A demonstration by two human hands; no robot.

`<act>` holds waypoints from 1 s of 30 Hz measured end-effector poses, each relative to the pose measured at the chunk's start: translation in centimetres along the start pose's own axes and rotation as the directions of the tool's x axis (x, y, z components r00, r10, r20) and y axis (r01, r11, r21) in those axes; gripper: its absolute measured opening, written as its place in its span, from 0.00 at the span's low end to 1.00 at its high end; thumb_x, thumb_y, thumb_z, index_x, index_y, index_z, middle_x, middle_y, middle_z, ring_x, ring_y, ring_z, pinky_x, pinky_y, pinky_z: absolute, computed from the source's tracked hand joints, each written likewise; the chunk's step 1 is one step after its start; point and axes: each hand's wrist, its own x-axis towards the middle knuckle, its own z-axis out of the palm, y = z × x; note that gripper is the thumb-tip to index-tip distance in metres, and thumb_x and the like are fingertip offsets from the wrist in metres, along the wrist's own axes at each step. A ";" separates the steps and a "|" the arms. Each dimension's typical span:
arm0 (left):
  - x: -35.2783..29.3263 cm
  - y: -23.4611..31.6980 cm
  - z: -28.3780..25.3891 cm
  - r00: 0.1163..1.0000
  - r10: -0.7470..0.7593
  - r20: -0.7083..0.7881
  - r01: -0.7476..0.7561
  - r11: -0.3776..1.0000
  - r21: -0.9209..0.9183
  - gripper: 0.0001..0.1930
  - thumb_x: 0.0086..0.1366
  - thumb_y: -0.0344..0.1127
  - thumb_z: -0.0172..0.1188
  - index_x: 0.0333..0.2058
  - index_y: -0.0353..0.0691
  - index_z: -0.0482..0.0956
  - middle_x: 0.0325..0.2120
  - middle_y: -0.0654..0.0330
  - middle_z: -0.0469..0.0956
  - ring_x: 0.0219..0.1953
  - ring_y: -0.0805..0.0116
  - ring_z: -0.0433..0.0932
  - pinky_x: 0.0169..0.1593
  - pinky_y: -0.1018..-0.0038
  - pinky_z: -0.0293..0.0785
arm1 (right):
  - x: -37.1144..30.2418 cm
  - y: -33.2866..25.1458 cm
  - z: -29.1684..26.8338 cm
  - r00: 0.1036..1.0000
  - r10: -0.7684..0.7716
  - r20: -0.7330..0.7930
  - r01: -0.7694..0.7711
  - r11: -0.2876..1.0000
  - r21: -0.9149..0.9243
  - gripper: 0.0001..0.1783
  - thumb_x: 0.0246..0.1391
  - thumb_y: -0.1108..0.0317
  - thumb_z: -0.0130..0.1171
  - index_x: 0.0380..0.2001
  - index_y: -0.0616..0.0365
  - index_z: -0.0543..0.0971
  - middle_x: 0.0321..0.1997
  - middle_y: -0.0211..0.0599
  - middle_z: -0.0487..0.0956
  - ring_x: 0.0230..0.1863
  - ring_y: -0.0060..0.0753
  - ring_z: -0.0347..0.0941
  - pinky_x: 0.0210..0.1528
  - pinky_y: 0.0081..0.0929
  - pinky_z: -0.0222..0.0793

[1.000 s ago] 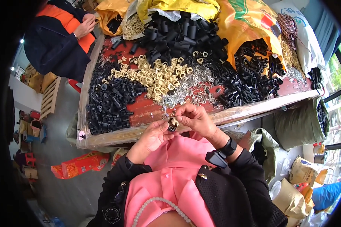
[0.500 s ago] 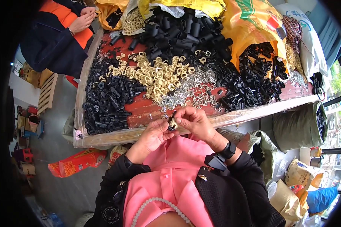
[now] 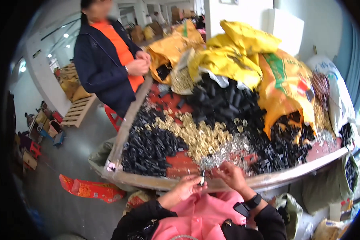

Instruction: The person assembles components by hand, picking up a black plastic housing, a beige plastic clip, and a metal spring. They fit the beige clip and metal spring into the black housing before placing the completed assembly back on the table.

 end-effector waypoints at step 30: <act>1.9 0.7 0.0 0.999 -0.023 -0.041 0.022 0.999 -0.028 0.11 0.58 0.33 0.49 0.39 0.34 0.69 0.32 0.53 0.74 0.30 0.66 0.75 0.32 0.80 0.74 | 2.4 10.1 -6.7 0.984 0.096 -0.148 -0.172 0.707 -0.686 0.14 0.38 0.68 0.54 0.32 0.56 0.67 0.30 0.42 0.68 0.29 0.46 0.69 0.31 0.35 0.66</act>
